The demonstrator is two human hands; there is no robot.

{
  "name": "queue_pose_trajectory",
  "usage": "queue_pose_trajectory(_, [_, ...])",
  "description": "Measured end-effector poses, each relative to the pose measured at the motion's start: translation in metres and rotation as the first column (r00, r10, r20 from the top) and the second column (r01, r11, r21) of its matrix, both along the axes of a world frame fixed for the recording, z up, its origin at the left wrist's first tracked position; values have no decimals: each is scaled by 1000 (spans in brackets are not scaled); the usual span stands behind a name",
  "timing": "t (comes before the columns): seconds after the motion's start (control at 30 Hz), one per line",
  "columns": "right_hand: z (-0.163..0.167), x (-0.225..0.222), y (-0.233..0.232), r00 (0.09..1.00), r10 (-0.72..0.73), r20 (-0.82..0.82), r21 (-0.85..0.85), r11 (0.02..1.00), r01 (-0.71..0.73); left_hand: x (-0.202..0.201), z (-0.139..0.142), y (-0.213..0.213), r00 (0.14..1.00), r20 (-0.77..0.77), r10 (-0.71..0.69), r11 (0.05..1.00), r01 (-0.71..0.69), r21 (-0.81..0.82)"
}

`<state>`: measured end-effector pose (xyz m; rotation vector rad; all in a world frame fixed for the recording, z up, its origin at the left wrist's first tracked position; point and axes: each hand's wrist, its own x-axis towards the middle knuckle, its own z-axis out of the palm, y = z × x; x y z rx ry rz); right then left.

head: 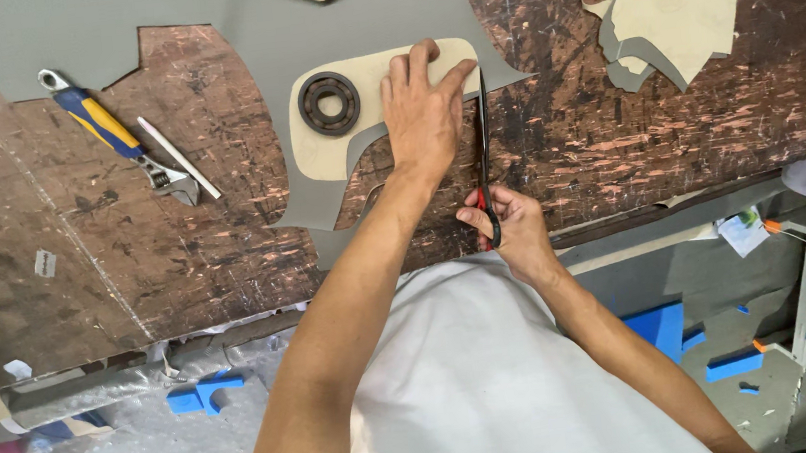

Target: The person uses shears to cut a light-colored fabric along the edges of several paper templates placed on a gray work surface. They reposition the templates and fabric between cuts to follow the outlines and produce shaped pieces.

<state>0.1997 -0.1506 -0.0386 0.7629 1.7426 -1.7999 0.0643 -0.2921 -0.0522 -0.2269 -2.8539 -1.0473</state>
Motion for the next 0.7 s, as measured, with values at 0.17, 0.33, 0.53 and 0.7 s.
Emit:
queue_pose_trajectory(0.17, [3,-4,17,996,74,53,26,997,-76,0,-1,1,1000,-9,6,1000,-7,-3])
queue_pose_trajectory(0.33, [16,-41,75,928,335,163,97,931,-353,-4,0,4,999,34,20,1000,-19,-19])
queue_pose_trajectory(0.53, [23,-76,116,803,535,263,240,770,-592,-3,3,3,999,36,28,1000,-28,-1])
queue_pose_trajectory(0.7, [20,-76,115,819,542,188,241,783,-574,-5,5,2,999,37,29,1000,-29,10])
